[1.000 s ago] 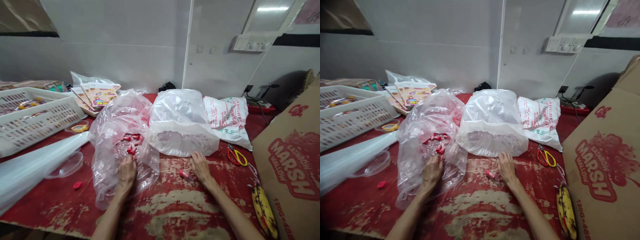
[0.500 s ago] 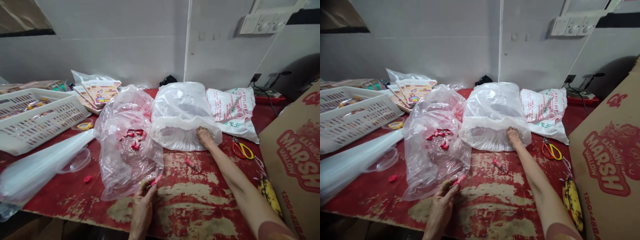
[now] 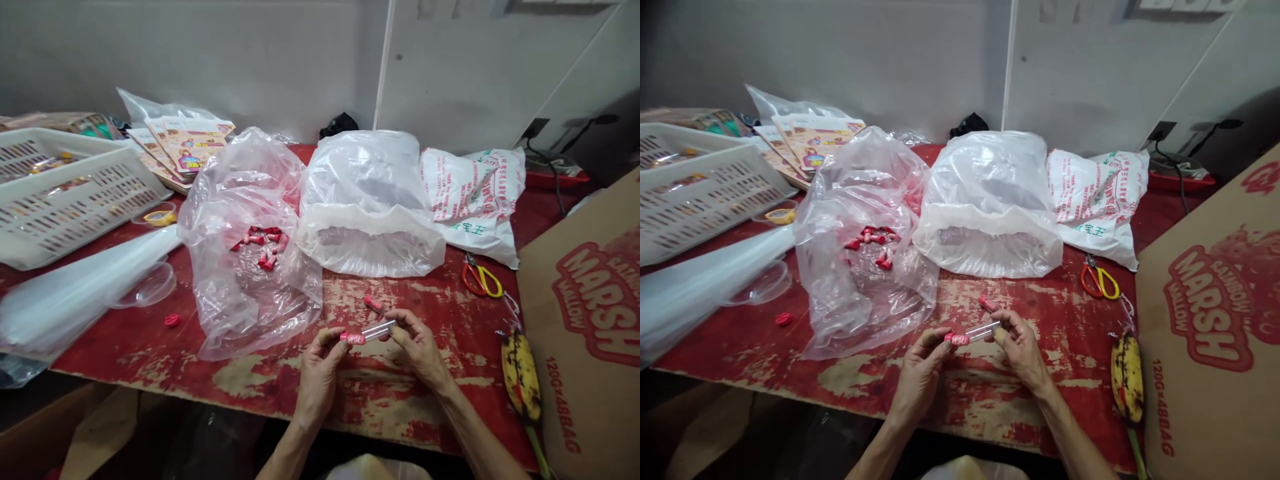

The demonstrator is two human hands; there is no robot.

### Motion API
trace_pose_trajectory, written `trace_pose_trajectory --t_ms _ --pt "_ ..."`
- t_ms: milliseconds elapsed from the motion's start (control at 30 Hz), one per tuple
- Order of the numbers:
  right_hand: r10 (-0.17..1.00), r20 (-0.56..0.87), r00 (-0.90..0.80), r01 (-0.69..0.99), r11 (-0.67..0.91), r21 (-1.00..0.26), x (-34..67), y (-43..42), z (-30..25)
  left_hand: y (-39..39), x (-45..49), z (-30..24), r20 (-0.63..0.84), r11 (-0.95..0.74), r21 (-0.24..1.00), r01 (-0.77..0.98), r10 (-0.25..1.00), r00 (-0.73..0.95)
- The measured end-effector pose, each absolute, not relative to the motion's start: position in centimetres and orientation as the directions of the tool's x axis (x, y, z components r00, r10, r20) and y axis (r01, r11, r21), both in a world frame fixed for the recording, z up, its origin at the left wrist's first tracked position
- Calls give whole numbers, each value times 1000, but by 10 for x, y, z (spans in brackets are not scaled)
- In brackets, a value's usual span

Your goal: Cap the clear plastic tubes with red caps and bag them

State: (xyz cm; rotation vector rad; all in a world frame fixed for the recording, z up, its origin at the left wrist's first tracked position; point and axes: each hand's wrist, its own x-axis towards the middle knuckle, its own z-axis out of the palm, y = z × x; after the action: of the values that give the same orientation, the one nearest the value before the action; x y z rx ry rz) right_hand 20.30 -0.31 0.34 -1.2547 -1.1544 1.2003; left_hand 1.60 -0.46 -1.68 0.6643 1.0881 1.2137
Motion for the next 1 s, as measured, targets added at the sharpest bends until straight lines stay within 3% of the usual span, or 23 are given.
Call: trace_pose_trajectory --t_ms 167,300,467,633,733,833,1000 --pt "999 -50 19 68 -51 -996 205 -13 7 -5 13 -20 -314 248 879 -408 944 -101" --pt "1000 -13 17 198 -16 -980 201 -17 6 -5 10 -20 -318 228 874 -430 936 -150" --pt "997 56 -57 244 68 -967 188 -18 -1 -9 13 -22 -318 224 866 -447 937 -146" --pt "995 42 -94 323 70 -944 175 -21 -12 -15 16 -28 -319 223 895 -386 925 -207" --pt "999 30 -44 284 42 -958 167 -25 -18 -20 17 -27 -305 242 921 -304 935 -181" --pt "999 41 -9 275 42 -961 161 -28 -21 -23 15 -23 -202 174 971 -164 964 -173" --pt "982 180 -55 539 181 -823 164 -22 -31 -7 4 -11 56 -42 983 181 996 -70"
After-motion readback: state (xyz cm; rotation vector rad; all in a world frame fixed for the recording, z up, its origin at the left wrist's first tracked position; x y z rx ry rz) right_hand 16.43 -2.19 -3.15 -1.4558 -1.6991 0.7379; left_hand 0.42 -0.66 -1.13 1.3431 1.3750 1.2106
